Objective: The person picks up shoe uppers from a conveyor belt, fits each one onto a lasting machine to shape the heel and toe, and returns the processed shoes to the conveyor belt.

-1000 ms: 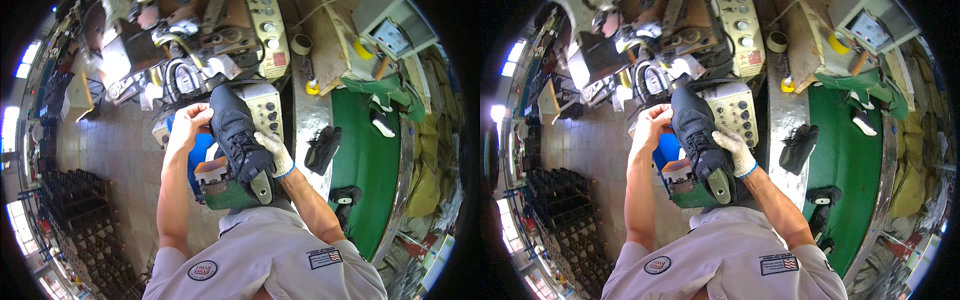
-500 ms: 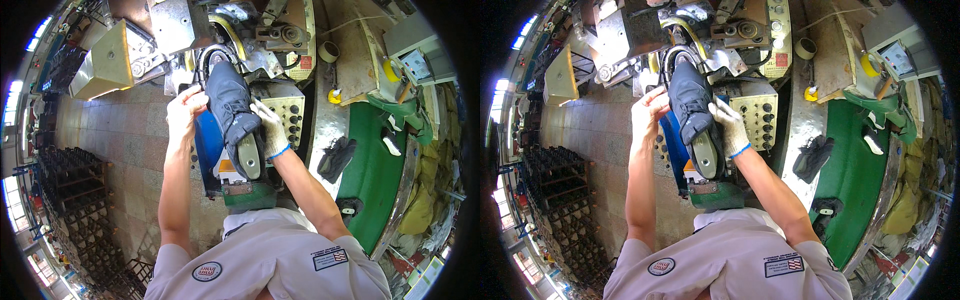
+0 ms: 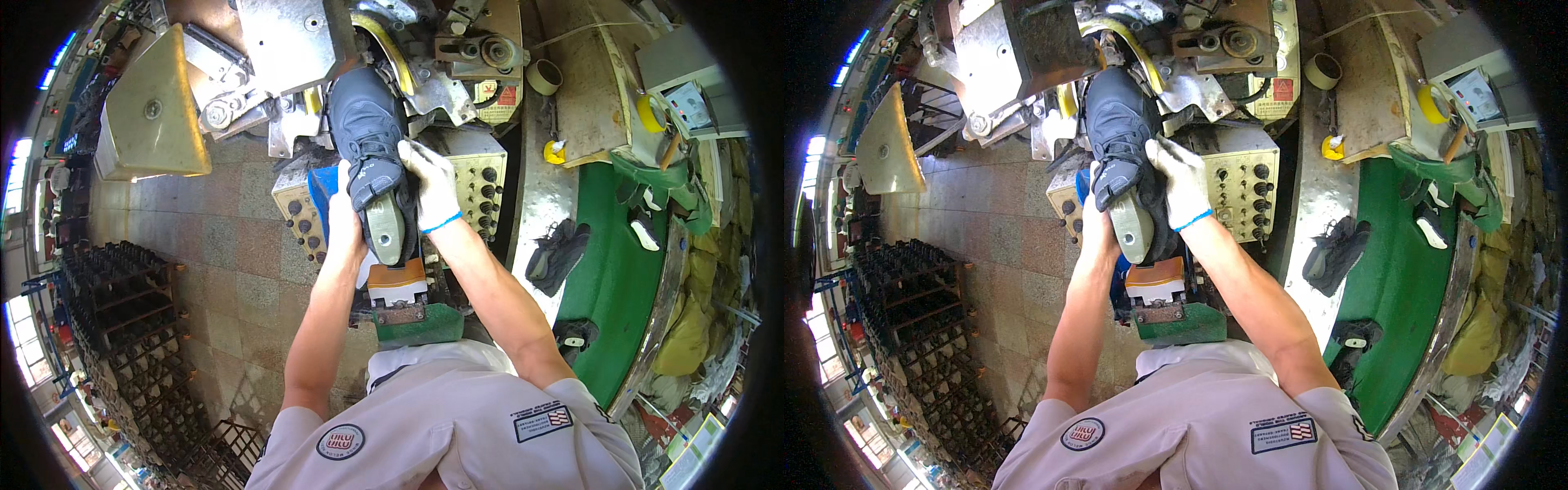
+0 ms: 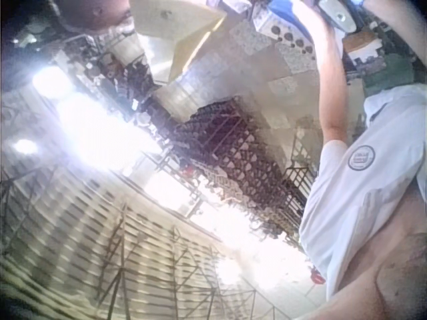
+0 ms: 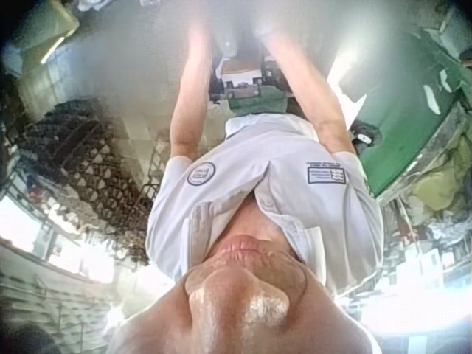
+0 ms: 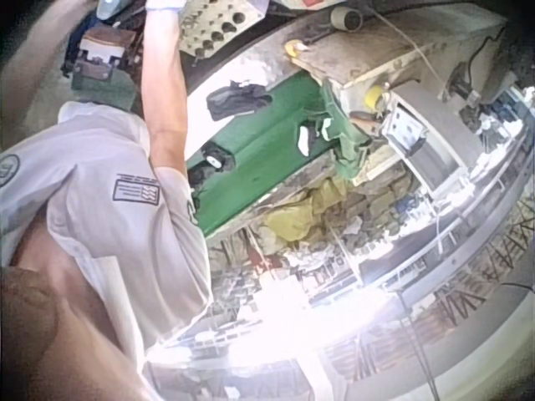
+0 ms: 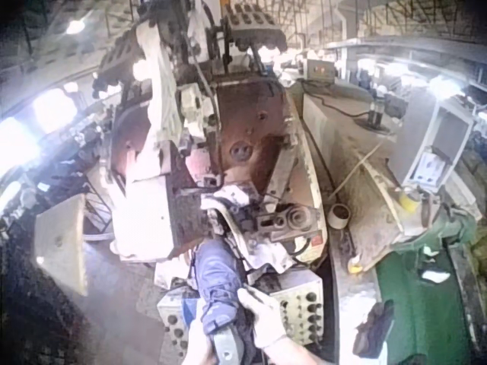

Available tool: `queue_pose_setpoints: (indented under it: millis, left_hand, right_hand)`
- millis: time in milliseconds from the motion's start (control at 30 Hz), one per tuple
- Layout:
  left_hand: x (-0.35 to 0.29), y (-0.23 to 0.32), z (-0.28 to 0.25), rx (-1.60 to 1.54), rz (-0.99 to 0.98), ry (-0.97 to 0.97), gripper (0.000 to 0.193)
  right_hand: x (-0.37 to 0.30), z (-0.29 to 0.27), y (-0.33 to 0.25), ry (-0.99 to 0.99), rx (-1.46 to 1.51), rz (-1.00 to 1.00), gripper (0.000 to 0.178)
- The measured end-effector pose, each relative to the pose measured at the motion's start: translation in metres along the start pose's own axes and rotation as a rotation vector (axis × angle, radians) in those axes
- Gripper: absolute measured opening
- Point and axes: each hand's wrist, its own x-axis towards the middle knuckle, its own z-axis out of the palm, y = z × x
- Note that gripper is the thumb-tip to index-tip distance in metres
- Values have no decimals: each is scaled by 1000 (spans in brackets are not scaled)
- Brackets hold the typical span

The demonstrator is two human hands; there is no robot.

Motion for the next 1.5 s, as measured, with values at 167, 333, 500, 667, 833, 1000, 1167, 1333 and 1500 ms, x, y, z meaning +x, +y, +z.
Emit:
queue_pose_setpoints:
  millis: [167, 333, 500, 667, 833, 1000, 1167, 1333, 1500]
  left_hand:
    - [4, 3, -1, -108, -26, -196, 46]
    - [9, -3, -6, 71, 110, -117, 46]
    - [20, 10, -15, 175, 63, -96, 51]
    - [22, 9, -16, 242, 134, -112, 52]
    - [9, 9, -2, 170, 113, -95, 53]
    - [23, -5, -11, 320, 224, -83, 55]
    - [11, -7, 3, 254, 213, -50, 56]
    - [32, -27, -11, 9, 125, -37, 51]
    - [40, -41, -21, -101, 170, -209, 50]
  right_hand:
    - [3, 3, 3, 65, -45, -92, 32]
    - [2, 2, 8, 26, -96, -94, 34]
    - [0, 1, 32, 93, 102, -21, 35]
    - [-2, 5, 28, 83, 40, -69, 33]
    - [-1, 3, 20, 103, 34, -44, 30]
    - [-4, 8, 8, 91, 70, -6, 30]
    - [-1, 4, 18, 151, 114, -62, 30]
    - [1, 4, 12, 105, -82, -43, 23]
    - [-4, 0, 7, 48, -202, -99, 27]
